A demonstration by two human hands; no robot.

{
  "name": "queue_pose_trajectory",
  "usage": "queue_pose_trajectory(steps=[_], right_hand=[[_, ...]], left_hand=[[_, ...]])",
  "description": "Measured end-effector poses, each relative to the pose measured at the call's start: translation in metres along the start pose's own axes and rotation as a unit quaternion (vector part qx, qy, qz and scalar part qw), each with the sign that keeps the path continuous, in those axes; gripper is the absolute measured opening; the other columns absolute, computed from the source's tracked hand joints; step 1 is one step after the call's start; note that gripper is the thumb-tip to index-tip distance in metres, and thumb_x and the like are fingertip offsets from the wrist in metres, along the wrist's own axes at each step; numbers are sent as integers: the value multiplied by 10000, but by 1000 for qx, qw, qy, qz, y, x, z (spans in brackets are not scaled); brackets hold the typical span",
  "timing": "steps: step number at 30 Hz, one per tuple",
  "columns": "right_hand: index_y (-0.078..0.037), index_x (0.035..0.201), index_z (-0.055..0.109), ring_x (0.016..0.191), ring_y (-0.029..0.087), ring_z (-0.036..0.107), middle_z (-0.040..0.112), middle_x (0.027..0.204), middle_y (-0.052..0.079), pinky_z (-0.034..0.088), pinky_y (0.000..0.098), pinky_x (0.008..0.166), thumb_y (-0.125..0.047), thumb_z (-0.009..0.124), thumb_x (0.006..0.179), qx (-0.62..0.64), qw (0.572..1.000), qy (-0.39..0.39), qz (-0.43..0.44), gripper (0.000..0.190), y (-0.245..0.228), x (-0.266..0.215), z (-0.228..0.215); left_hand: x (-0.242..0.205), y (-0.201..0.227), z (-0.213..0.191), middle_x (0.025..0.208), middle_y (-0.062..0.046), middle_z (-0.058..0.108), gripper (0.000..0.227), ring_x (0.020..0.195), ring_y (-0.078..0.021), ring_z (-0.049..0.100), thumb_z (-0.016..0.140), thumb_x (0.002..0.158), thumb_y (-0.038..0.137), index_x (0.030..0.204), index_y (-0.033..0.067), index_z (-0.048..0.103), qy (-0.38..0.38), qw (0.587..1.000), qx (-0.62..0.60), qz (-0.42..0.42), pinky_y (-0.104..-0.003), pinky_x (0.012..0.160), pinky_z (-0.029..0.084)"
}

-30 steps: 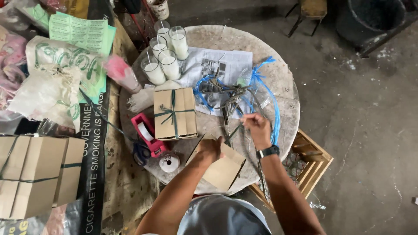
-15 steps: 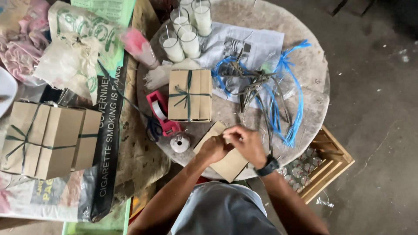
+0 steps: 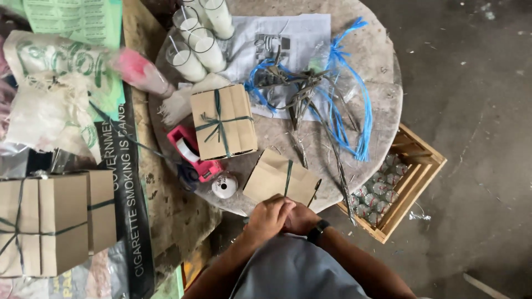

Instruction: The person ties a small cardboard box with a green string, then places it into a green plastic bin. The person then picks up another box, ties it with the same string, and places it on the table. The person continues to tie and stack boxes.

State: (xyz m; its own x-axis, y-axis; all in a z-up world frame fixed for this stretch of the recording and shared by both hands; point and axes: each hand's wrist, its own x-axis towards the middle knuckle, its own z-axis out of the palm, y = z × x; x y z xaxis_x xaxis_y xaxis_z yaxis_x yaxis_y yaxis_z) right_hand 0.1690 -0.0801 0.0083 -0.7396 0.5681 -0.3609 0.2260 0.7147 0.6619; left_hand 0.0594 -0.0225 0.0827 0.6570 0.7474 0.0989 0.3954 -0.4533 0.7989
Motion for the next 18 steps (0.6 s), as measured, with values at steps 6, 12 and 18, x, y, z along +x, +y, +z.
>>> queue_pose_trajectory(steps=[6, 12, 18], right_hand=[[-183, 831, 540, 830, 224, 619, 633, 794, 0, 514, 305, 678, -476, 658, 628, 753, 505, -217, 360, 375, -20, 18, 32], [27, 833, 526, 484, 199, 417, 400, 647, 88, 368, 300, 398, -42, 477, 809, 871, -249, -36, 422, 88, 5, 1, 23], [-51, 705, 504, 514, 154, 502, 361, 613, 5, 336, 207, 410, -134, 489, 828, 896, -32, -58, 439, 149, 60, -10, -16]], left_hand=[[-12, -14, -4, 587, 18, 597, 161, 488, -217, 615, 449, 879, 258, 871, 165, 581, 80, 994, 64, 46, -313, 442, 497], [-25, -40, -14, 574, -25, 641, 194, 550, -178, 645, 356, 874, 199, 946, 107, 511, 84, 970, -155, -169, -336, 573, 512], [-36, -60, 4, 588, -202, 606, 213, 537, -297, 630, 498, 836, 143, 898, -61, 506, -10, 920, -309, -241, -363, 466, 498]])
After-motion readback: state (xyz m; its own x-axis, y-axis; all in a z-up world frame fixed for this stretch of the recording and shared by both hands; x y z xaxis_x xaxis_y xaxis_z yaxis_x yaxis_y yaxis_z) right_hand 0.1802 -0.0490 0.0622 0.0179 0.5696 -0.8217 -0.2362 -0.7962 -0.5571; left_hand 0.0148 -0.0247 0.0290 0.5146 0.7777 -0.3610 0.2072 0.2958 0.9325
